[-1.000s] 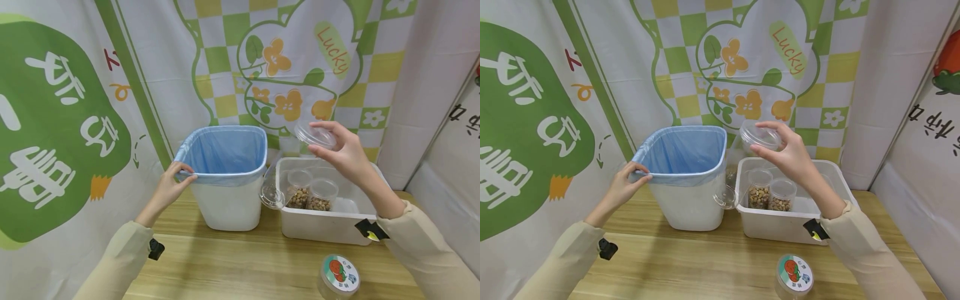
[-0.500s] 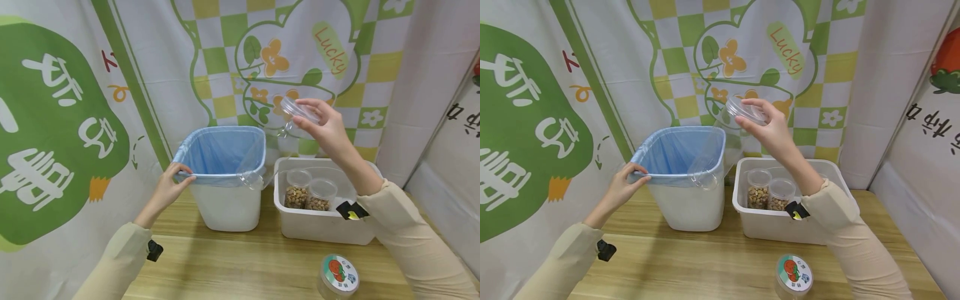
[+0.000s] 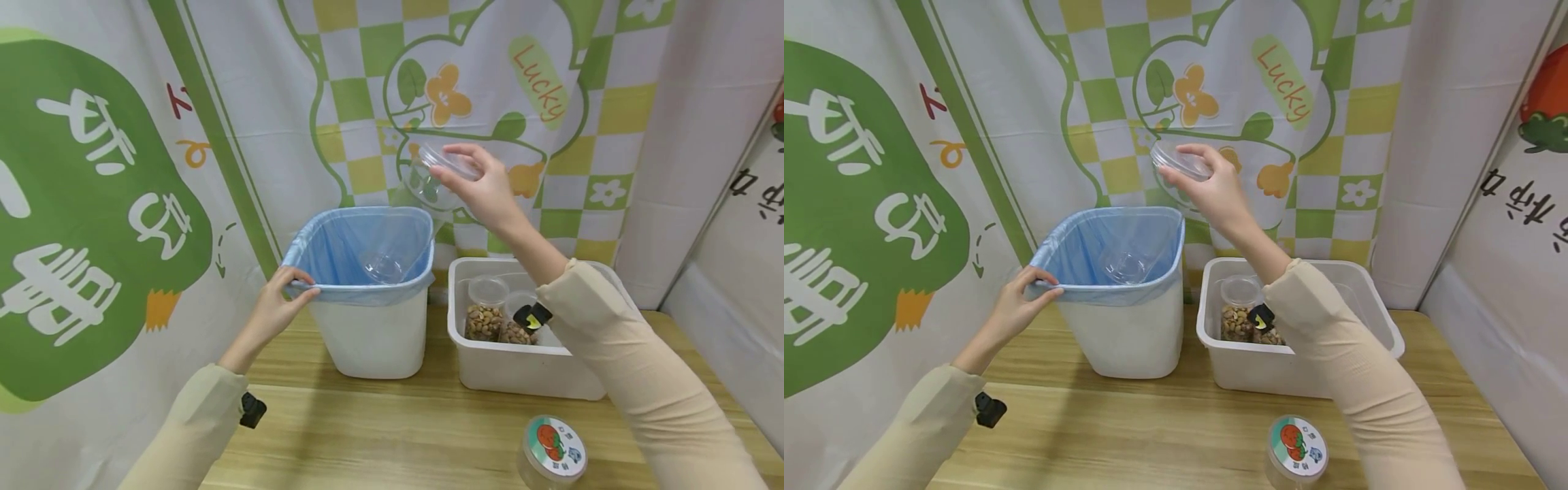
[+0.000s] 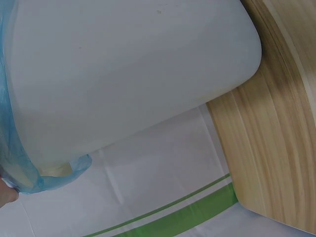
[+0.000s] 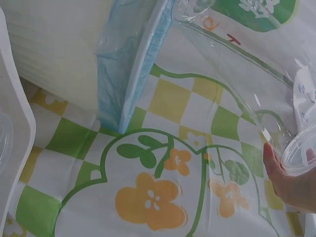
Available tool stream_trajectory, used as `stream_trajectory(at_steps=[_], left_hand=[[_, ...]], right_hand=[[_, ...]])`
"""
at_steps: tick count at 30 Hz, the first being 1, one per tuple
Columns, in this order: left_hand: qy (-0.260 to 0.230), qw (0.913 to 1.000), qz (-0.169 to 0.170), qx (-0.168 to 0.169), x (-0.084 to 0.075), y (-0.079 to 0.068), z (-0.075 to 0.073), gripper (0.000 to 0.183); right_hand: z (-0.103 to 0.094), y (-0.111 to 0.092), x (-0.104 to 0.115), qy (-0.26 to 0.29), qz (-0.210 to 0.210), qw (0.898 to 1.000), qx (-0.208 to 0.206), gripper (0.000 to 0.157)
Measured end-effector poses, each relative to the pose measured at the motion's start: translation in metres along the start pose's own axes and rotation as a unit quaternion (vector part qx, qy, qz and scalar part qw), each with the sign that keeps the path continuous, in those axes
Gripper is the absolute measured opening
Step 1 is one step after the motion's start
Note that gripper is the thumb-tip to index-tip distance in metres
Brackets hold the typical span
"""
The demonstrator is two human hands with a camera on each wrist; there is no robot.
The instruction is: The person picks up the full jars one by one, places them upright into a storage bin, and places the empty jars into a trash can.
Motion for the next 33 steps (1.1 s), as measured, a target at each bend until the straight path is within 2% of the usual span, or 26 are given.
stream_trajectory(at_steps=[3, 12, 20, 24, 28, 33], left_hand=[[0.002, 1.0000, -0.003, 0.002, -0.012, -0.003, -0.001, 0.012], [-0.009, 0.9999, -0.005, 0.003, -0.013, -0.002, -0.002, 0.012], [-0.010, 0.9999, -0.004, 0.000, -0.013, -0.002, -0.003, 0.012], [-0.007, 0.9999, -0.011, 0.002, -0.013, -0.003, -0.002, 0.012], [-0.005, 0.9999, -0.012, 0.004, -0.012, -0.002, -0.002, 0.012], [0.003, 0.9999, -0.012, 0.005, 0.010, 0.002, 0.001, 0.013]], right_hand=[[0.008, 0.004, -0.005, -0.034, 0.006, 0.999, 0.006, 0.047], [0.034, 0.016, -0.018, -0.068, 0.007, 0.998, 0.004, 0.049], [0.059, 0.020, -0.031, -0.136, 0.005, 0.990, 0.033, 0.053], [0.068, 0.019, -0.036, -0.153, 0.013, 0.987, 0.048, 0.054], [0.075, 0.017, -0.040, -0.159, 0.015, 0.986, 0.057, 0.054], [0.083, 0.012, -0.046, -0.164, 0.025, 0.984, 0.070, 0.056]])
Point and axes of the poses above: each hand's wrist, its own y-axis towards the middle knuckle, its own z-axis out of the palm, x = y × z, the point moved 8 cm from there along y, towards the middle knuckle, and after that the axes turned 9 degrees about -z, right-handed, at the moved point
